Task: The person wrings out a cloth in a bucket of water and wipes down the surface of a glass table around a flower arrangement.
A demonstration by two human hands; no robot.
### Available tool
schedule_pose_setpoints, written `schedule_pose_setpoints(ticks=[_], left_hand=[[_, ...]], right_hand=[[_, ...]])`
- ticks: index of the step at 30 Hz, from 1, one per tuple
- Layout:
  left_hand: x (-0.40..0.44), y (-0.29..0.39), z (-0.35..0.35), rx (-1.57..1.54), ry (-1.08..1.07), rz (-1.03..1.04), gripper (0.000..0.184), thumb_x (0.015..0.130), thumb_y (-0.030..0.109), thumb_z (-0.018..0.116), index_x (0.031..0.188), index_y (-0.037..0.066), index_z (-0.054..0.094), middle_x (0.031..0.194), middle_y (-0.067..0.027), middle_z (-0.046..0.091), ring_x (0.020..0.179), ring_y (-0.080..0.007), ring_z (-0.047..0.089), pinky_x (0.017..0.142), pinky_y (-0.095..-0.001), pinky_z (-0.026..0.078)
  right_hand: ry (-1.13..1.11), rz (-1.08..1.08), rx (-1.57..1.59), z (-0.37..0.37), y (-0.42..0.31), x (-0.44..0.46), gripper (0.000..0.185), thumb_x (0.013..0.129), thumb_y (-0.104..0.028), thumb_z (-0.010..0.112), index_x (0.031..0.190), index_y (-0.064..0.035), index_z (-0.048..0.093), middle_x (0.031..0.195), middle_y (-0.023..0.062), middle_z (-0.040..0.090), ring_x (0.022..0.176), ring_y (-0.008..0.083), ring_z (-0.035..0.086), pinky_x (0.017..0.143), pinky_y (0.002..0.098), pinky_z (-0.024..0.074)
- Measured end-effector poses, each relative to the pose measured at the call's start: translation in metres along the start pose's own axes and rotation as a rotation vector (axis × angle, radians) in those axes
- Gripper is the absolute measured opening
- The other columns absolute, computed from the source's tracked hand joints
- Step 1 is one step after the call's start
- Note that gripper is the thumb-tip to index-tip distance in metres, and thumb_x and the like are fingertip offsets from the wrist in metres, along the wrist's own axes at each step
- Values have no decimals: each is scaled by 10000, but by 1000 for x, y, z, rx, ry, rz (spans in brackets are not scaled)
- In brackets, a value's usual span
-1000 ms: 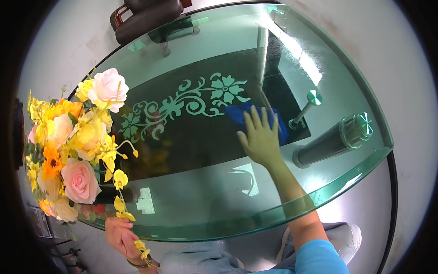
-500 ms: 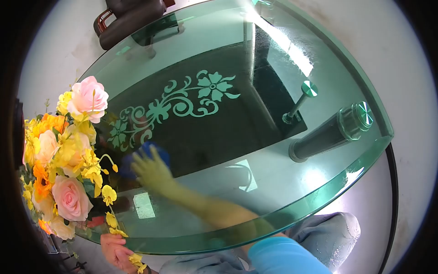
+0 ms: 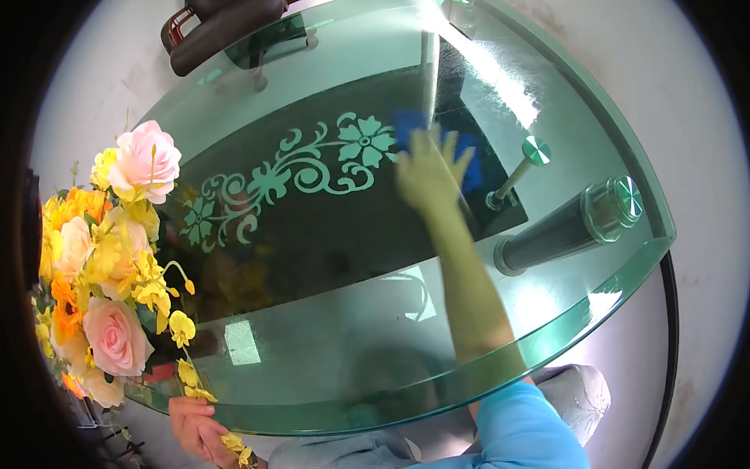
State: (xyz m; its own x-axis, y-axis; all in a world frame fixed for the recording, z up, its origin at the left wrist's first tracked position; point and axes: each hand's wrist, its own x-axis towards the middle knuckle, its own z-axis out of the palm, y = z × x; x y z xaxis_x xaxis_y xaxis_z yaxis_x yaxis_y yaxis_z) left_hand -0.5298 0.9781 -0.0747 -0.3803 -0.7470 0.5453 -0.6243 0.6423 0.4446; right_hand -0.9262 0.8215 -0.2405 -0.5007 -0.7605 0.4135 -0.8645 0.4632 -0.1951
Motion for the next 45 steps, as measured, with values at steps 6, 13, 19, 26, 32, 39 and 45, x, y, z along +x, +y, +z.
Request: schedule_pose_setpoints(ticks=[6,13,19,26,32,39,45], left_hand=[[-15,-7,10,6,123,-106,339,794,242,496,525,61,399,676,-98,472,699,-245,456,650,-351,363],[-24,-31,-2,-64,83,-61,359,824,233,478,523,55,402,682,-118,464,704,-247,449,662,-361,361],[-26,-31,-3,-57,96,-91,375,845,228,463,525,43,397,687,-124,460,734,-250,453,690,-364,362],[-26,-32,-1,-124,96,-75,328,837,192,452,551,37,408,697,-134,448,728,-241,430,696,-364,363],[-25,-28,2,-115,100,-94,336,834,202,465,548,38,398,706,-134,444,750,-235,427,719,-359,357],[-30,-37,-1,-129,128,-120,373,852,223,468,540,40,374,724,-136,441,767,-239,428,733,-362,354],[-32,-42,-6,-122,117,-120,308,844,158,452,574,31,377,724,-137,429,774,-254,432,747,-365,354]], right_hand=[[-141,-563,441,-24,-134,-86,459,853,-351,536,1260,-141,504,1363,112,422,1293,355,326,1049,579,185],[-204,-633,445,-38,-81,-89,484,886,-344,486,1301,-96,462,1404,143,371,1317,347,307,1078,537,161],[-133,-446,240,-66,46,-67,430,867,-270,527,1253,-86,486,1361,151,415,1283,325,364,1047,511,255],[-85,-621,192,-95,149,-102,406,767,-81,626,1157,-51,518,1265,154,492,1184,319,475,937,447,416],[-159,-306,448,-91,164,-74,306,851,15,500,1155,45,490,1231,251,478,1141,401,478,959,397,406],[-482,-208,783,-60,158,7,333,821,-54,572,1149,-94,618,1390,156,399,1252,322,415,1044,391,337],[-497,-386,713,-29,164,44,327,784,-173,660,1109,-133,652,1337,229,414,1224,346,421,1017,398,342]])
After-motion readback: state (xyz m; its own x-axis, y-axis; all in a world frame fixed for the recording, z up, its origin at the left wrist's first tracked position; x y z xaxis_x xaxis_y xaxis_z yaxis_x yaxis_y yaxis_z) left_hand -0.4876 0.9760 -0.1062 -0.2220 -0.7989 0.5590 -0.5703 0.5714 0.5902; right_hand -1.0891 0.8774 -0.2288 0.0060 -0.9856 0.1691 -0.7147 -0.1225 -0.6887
